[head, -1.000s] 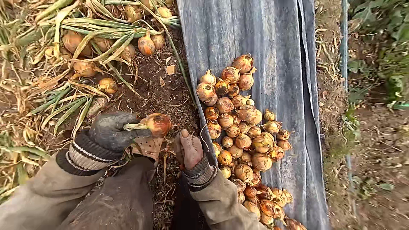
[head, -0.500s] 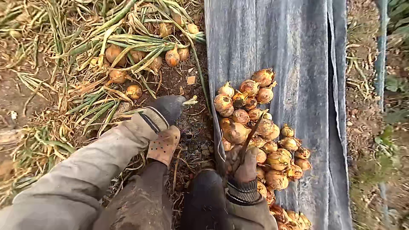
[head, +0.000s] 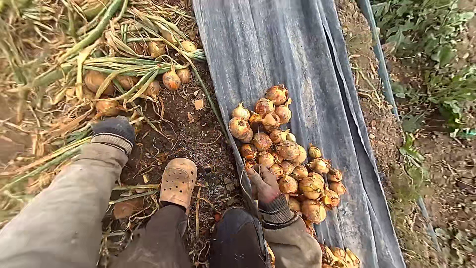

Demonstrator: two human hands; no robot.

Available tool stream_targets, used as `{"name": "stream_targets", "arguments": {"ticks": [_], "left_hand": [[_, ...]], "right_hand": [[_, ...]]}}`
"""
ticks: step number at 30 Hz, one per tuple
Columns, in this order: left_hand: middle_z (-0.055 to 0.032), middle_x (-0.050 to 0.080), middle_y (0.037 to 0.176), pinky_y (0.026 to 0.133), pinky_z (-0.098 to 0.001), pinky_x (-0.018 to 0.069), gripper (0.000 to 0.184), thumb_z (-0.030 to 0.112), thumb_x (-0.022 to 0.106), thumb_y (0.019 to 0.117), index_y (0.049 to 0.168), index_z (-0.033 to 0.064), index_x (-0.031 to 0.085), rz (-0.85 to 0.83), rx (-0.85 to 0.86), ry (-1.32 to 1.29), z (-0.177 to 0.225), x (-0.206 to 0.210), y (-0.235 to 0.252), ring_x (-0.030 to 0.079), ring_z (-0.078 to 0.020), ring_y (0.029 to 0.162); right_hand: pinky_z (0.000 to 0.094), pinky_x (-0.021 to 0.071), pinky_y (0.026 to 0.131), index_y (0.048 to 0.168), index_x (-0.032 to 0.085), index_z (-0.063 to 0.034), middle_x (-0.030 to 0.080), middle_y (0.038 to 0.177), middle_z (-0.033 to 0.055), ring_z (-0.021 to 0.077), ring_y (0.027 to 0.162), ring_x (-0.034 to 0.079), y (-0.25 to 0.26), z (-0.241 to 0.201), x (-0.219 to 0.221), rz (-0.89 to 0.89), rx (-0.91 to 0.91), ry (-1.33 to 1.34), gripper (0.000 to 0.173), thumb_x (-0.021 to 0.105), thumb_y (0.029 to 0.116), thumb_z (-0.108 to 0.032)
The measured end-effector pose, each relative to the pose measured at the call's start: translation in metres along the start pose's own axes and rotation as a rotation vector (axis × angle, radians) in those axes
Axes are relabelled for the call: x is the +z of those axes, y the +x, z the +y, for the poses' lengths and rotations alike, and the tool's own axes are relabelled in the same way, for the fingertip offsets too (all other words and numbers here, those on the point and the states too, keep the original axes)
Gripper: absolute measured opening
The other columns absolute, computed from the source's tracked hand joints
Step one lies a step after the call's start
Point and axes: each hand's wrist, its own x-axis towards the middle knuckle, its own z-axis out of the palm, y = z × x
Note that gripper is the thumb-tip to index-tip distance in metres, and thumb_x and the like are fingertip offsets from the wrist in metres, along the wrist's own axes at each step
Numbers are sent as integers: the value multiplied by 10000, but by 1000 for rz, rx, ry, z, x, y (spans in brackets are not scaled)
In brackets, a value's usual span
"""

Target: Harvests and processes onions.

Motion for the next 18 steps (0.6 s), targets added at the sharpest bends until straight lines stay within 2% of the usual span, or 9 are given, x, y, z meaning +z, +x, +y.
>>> {"name": "stream_targets", "arguments": {"ticks": [2,5,9,11,13,14,15,16,18], "left_hand": [[-331,676,1116,868,-732,500,348,272,618,998,1134,-43,675,75,31,28,-35,31,39,651,-536,1072],[-284,693,1133,877,-730,509,343,299,599,1004,1189,24,688,119,69,-24,-60,51,59,666,-508,1070],[-252,716,1065,867,-713,523,289,283,628,1000,1163,59,711,208,184,-137,-63,64,17,691,-478,1010],[-230,721,1105,941,-677,522,305,301,633,1022,1179,54,719,286,265,-353,-67,77,-15,693,-432,1056],[-239,696,1181,1039,-615,489,297,242,671,1007,1175,1,721,346,370,-646,-72,90,-42,649,-398,1159],[-243,690,1177,1044,-582,484,274,203,688,983,1121,-31,725,377,436,-758,-75,95,-54,636,-375,1169],[-203,697,1157,1021,-515,512,249,194,688,954,1064,-26,726,398,483,-841,-76,97,-67,649,-299,1140],[-179,690,1181,1023,-443,522,245,158,688,928,1065,-43,714,389,514,-925,-76,95,-81,648,-229,1140],[-41,718,1089,933,-259,569,250,150,692,877,1067,-12,707,369,595,-1050,-75,90,-103,673,-38,1022]], "right_hand": [[364,490,465,1078,617,-77,525,630,22,148,459,494,-3,1,17,-81,-21,22,346,553,996,-407],[361,495,466,1093,634,-76,573,684,24,146,475,511,-11,4,45,-161,-26,14,397,542,989,-448],[375,506,502,1104,620,-82,550,684,16,146,502,520,-20,11,79,-276,36,-25,441,530,990,-498],[399,513,563,1128,618,-68,562,716,29,158,558,539,-18,12,93,-326,56,-65,492,525,988,-530],[420,518,652,1132,610,-52,584,779,54,175,647,565,-14,8,109,-372,85,-85,522,533,984,-546],[423,518,690,1146,605,-35,597,814,69,181,686,573,-12,4,115,-403,93,-84,532,540,988,-540],[410,514,688,1155,600,-28,599,821,70,171,684,567,-11,-1,121,-433,80,-73,535,549,990,-534],[405,515,676,1182,595,-16,603,822,79,170,672,563,-10,-8,125,-470,50,-55,567,555,987,-547],[345,502,576,1142,604,-40,567,728,25,118,579,528,-8,-16,133,-512,-71,40,691,563,904,-688]]}}
